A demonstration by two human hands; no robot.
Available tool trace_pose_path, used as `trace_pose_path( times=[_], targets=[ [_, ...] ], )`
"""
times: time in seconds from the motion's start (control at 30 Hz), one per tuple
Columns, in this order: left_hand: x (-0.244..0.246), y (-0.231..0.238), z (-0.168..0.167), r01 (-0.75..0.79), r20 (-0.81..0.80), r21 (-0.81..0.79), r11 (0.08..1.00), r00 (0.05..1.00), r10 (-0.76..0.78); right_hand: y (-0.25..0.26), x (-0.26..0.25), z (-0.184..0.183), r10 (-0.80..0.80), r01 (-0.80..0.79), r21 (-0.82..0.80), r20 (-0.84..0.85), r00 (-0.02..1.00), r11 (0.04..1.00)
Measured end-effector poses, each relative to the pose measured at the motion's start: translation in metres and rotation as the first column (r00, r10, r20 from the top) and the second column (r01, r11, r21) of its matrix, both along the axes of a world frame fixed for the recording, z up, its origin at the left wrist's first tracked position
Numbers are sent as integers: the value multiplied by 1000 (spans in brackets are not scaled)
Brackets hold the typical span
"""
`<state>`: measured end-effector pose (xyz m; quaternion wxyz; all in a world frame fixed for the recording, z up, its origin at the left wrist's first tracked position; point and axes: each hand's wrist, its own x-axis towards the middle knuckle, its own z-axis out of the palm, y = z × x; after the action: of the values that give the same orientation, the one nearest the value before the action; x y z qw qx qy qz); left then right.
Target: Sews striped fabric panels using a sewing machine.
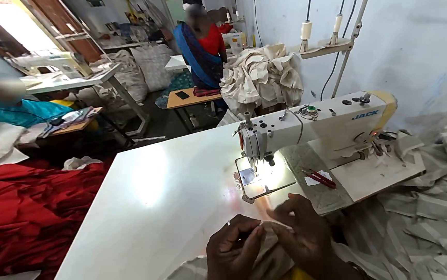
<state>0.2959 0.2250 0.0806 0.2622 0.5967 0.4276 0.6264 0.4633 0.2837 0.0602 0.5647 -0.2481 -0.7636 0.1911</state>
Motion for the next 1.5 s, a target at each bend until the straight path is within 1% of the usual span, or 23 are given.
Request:
trace_pose_path(
  times=[0.07, 0.1, 0.17, 0.23, 0.3, 0.37, 0.43, 0.47, 0.53, 0.63, 0.77, 0.87, 0.9, 0.97, 1.03, 1.1, 1.13, 1.2, 1.23, 1.3, 1.37, 1.4, 1.5],
  targets=[
    [-1, -1, 0, 25, -30, 16, 1000, 999, -24, 6, 2, 11, 143, -156, -183, -86, 986, 971],
    [-5, -1, -1, 54, -61, 24, 998, 997, -53, 9, 3, 16, 165, -180, -192, -92, 982, 965],
    [-16, -2, -3, 30, -173, 50, 998, 985, -21, 9, 4, 19, 44, -46, -31, -49, 998, 998],
    [-21, -2, -9, -183, -264, 136, 974, 941, 213, -3, 3, 19, -145, 142, 185, 5, 989, 973],
    [-15, -1, -10, -342, -244, 178, 923, 893, 378, -22, -3, 14, -178, 152, 324, 53, 983, 934],
    [0, -9, 0, -307, -104, 42, 951, 945, 310, -34, -13, 6, -132, 89, 400, 82, 988, 912],
    [7, -20, 13, -137, 156, -139, 981, 975, 158, -35, -20, 3, -158, 120, 434, 52, 986, 893],
    [3, -23, 15, -44, 206, -155, 987, 976, 76, -33, -20, 4, -199, 162, 439, 39, 979, 884],
    [-10, -28, 17, 71, 83, -92, 993, 995, -64, -26, -18, 6, -275, 228, 452, 40, 961, 862],
    [-16, -33, 21, 73, -79, -35, 997, 994, -75, -22, -19, 7, -287, 241, 455, 33, 958, 857],
    [-21, -33, 18, 54, -20, 0, 999, 998, -54, -22, -20, 10, -43, 46, 316, -17, 999, 948],
    [-25, -31, 17, 27, -31, 20, 999, 999, -26, -8, -15, 19, 171, -174, -21, -99, 980, 985],
    [-24, -30, 16, 23, -39, 22, 999, 999, -23, 1, -14, 26, 298, -319, -133, -155, 942, 938],
    [-21, -28, 16, 13, -37, 35, 999, 999, -12, 21, -13, 38, 581, -623, -319, -224, 782, 714],
    [-24, -28, 25, -59, -71, 81, 995, 995, 64, 44, -9, 36, 776, -720, -497, -136, 615, 484],
    [-41, -30, 46, -246, -200, 169, 954, 940, 278, 53, 2, 16, 791, -543, -701, 50, 610, 463],
    [-53, -27, 60, -376, -296, 232, 897, 852, 433, 50, 9, 3, 776, -414, -787, 126, 618, 457],
    [-78, -3, 73, -600, -494, 354, 718, 532, 688, 29, 22, -21, 744, -224, -899, 150, 652, 377],
    [-86, 20, 68, -662, -568, 330, 673, 430, 702, 13, 27, -31, 710, -173, -937, 102, 697, 304],
    [-94, 73, 33, -705, -715, 49, 707, 470, 518, -18, 31, -48, 580, -126, -974, 8, 814, 190],
    [-92, 120, -23, -663, -798, -237, 710, 550, 247, -31, 33, -68, 441, -47, -986, 28, 897, 159],
    [-87, 133, -50, -635, -803, -306, 710, 573, 167, -32, 38, -77, 395, 27, -986, 90, 914, 164],
    [-73, 141, -101, -627, -785, -210, 750, 566, 254, -25, 62, -95, 299, 323, -885, 425, 854, 335]
  ],
)
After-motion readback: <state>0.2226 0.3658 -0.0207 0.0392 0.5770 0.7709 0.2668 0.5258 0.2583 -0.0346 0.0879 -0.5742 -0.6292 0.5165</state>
